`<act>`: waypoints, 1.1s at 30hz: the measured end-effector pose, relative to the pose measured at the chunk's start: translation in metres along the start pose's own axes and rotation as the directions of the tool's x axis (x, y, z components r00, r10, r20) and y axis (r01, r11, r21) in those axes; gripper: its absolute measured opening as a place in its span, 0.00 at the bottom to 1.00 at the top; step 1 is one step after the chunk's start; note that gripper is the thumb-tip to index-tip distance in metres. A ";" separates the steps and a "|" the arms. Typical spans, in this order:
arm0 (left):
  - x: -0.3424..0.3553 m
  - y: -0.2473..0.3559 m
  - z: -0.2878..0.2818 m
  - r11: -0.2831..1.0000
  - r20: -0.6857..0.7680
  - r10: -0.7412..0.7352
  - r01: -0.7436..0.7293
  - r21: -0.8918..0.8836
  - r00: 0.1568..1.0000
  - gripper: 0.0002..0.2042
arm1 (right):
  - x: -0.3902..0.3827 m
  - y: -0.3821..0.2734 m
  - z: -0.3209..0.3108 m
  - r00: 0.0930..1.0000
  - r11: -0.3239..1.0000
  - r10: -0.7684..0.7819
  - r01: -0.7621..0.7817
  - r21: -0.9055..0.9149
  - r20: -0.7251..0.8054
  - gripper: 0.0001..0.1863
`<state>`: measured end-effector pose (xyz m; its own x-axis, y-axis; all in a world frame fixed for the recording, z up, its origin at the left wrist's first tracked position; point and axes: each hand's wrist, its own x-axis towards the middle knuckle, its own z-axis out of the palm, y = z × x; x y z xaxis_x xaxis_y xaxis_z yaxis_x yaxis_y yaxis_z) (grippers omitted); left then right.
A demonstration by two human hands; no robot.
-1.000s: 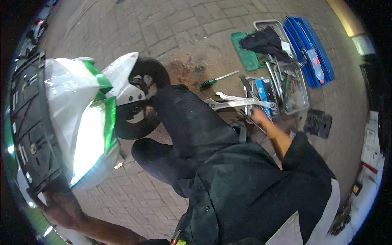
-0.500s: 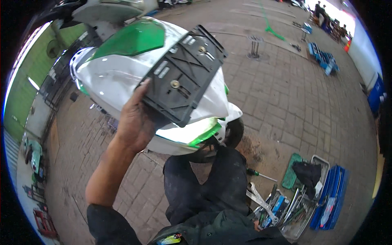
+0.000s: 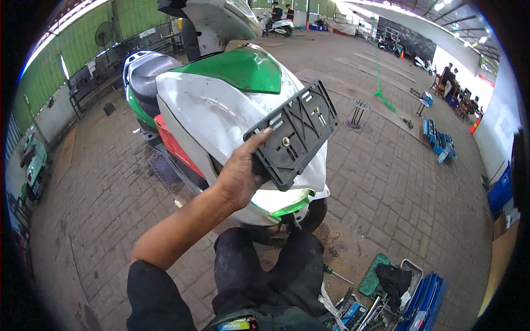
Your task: The person works on the body panels of a scooter, using a screwdriver to remove and adjust internal components, then positions and attaches a white and green front fairing before securing a license plate bracket.
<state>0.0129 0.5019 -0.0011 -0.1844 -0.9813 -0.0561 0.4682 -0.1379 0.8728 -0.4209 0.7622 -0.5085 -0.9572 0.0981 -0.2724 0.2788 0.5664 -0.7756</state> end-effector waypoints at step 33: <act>-0.005 -0.007 0.003 1.000 -0.015 -0.008 0.008 -0.003 1.000 0.26 | -0.426 -0.534 -0.047 0.160 -0.009 -0.974 -0.739 0.674 0.162 0.23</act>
<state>0.0078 0.5082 -0.0059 -0.1747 -0.9821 -0.0702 0.4692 -0.1457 0.8710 -0.1661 0.4562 0.0486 -0.4118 -0.6685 0.6193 0.7573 -0.6290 -0.1754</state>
